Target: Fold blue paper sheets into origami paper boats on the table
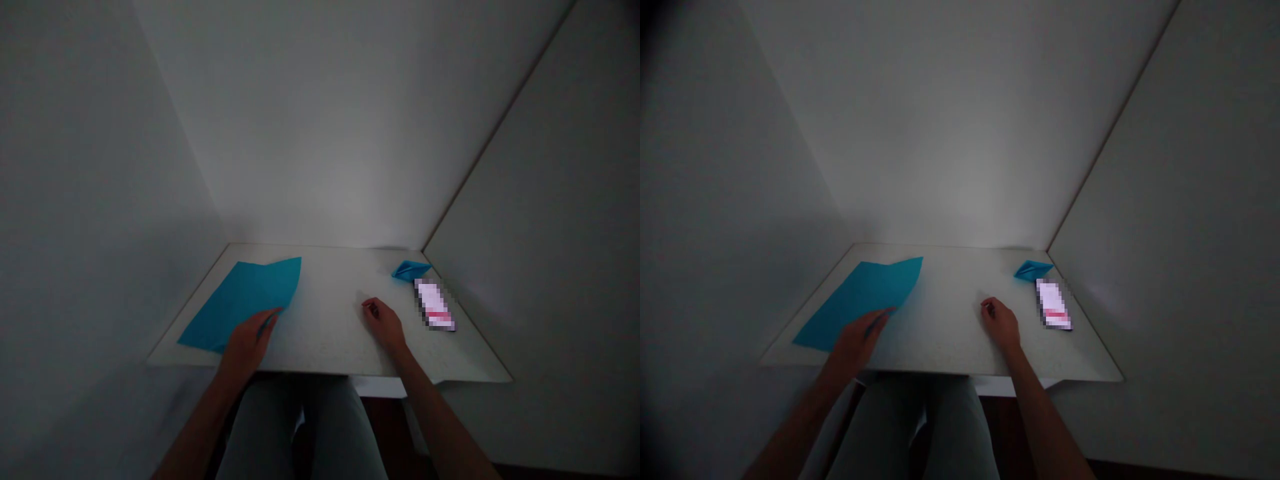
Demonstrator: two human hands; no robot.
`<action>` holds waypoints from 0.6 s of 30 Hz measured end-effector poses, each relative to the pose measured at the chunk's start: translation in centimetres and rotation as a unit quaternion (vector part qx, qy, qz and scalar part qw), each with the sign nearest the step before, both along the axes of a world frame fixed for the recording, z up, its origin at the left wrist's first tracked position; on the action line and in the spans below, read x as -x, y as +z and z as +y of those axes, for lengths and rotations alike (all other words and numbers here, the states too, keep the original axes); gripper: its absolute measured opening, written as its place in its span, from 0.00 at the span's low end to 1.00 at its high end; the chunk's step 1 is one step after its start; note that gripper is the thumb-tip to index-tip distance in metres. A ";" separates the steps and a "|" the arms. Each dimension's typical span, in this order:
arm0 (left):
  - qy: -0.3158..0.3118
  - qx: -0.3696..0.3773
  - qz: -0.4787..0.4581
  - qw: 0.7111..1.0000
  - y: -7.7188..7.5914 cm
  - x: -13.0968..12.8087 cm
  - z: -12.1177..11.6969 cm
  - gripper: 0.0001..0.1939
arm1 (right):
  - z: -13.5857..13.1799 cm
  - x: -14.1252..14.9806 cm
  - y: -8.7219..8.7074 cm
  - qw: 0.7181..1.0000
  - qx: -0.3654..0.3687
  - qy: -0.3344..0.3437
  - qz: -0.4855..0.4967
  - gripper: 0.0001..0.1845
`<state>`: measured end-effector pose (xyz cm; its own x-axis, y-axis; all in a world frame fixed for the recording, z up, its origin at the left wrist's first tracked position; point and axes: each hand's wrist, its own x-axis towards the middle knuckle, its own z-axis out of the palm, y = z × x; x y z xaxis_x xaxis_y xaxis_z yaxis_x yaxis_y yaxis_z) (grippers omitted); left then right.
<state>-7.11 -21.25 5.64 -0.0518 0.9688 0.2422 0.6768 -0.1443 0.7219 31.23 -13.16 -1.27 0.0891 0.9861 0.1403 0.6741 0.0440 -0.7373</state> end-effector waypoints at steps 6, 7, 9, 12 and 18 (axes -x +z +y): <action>-0.164 0.005 0.050 0.985 -4.2 -8.6 -0.4 0.17 | -0.1 -0.1 0.1 1.000 0.011 0.004 -0.011 0.13; -0.179 0.008 0.060 0.982 -5.0 -9.6 -0.4 0.18 | -0.1 -0.1 0.1 1.000 0.015 0.003 -0.015 0.14; -0.194 0.006 0.066 0.979 -6.3 -11.0 -0.6 0.18 | -0.1 -0.1 0.2 1.000 0.020 0.000 -0.023 0.14; -0.200 -0.006 0.049 0.979 -7.0 -12.2 -0.9 0.16 | -0.1 0.0 0.3 0.999 0.030 -0.001 -0.034 0.15; -0.278 0.080 0.106 0.951 -4.0 -13.1 -2.5 0.34 | -0.2 0.2 0.5 1.000 0.012 -0.004 -0.026 0.14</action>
